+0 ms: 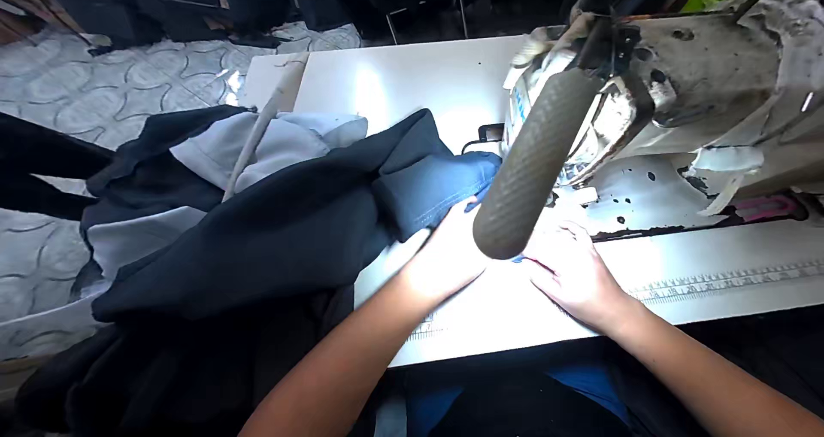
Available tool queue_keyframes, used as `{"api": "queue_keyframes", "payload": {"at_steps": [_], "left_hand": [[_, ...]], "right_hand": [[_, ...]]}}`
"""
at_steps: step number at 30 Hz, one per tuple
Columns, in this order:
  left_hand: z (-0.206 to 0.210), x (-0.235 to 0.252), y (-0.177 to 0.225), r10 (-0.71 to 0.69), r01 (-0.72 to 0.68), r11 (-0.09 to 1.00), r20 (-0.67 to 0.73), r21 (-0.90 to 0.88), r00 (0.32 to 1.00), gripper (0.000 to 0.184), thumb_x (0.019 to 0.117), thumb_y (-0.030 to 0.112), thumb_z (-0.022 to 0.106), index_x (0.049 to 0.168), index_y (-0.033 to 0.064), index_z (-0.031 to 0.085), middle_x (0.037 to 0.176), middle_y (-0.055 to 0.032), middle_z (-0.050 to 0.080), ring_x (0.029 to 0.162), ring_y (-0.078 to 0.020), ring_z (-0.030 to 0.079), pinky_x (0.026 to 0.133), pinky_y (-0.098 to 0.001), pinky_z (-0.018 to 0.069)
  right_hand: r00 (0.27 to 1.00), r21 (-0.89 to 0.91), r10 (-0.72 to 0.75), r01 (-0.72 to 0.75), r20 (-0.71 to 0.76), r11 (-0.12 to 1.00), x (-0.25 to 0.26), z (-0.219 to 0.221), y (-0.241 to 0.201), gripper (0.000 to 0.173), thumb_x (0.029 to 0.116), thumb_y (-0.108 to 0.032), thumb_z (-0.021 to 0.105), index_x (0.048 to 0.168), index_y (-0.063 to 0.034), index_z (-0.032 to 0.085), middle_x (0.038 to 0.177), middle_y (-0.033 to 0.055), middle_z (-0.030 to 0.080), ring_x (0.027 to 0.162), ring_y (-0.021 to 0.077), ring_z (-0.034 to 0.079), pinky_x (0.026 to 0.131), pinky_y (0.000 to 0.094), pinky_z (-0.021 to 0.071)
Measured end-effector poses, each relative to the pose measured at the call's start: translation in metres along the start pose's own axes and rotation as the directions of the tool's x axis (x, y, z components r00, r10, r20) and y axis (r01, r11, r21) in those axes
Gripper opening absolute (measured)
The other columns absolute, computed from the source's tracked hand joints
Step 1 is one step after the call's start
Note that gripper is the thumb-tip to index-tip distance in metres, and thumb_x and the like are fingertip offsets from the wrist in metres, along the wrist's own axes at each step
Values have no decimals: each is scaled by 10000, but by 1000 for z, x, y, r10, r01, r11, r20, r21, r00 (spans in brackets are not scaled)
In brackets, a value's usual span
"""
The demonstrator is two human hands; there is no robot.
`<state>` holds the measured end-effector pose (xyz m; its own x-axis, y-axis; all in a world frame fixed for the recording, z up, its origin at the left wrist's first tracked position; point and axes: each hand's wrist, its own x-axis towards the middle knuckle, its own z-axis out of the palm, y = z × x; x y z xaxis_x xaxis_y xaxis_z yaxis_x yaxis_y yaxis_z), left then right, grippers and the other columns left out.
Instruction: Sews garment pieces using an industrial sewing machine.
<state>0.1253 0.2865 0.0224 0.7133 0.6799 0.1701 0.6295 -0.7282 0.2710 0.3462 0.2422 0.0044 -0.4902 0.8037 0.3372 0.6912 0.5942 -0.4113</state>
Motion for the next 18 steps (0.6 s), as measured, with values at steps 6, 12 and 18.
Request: {"api": "queue_keyframes", "payload": {"at_steps": [6, 12, 18], "left_hand": [[5, 3, -18, 12, -10, 1000, -93, 23, 996, 320, 943, 201, 473, 998, 159, 786, 1120, -32, 758, 1105, -250, 685, 995, -555, 441], [12, 12, -35, -83, 90, 995, -147, 37, 986, 289, 927, 209, 499, 924, 138, 778, 1031, -50, 750, 1092, -266, 677, 1075, -596, 365], [18, 21, -44, -147, 158, 986, -190, 46, 971, 271, 926, 230, 510, 919, 135, 764, 958, -45, 739, 1060, -283, 669, 1087, -629, 337]], "right_hand": [[997, -48, -75, 77, 29, 996, 23, -4, 11, 238, 950, -163, 549, 927, -66, 765, 982, 100, 768, 1003, 246, 731, 1040, 511, 455], [991, 19, -16, 13, 136, 1000, 48, -12, 16, 195, 954, -128, 593, 922, -50, 769, 936, 111, 749, 964, 259, 717, 1056, 550, 408], [993, -23, -37, 40, 113, 999, 56, -5, 23, 168, 940, -139, 634, 963, -67, 783, 1006, 120, 742, 1010, 302, 703, 1017, 594, 431]]}}
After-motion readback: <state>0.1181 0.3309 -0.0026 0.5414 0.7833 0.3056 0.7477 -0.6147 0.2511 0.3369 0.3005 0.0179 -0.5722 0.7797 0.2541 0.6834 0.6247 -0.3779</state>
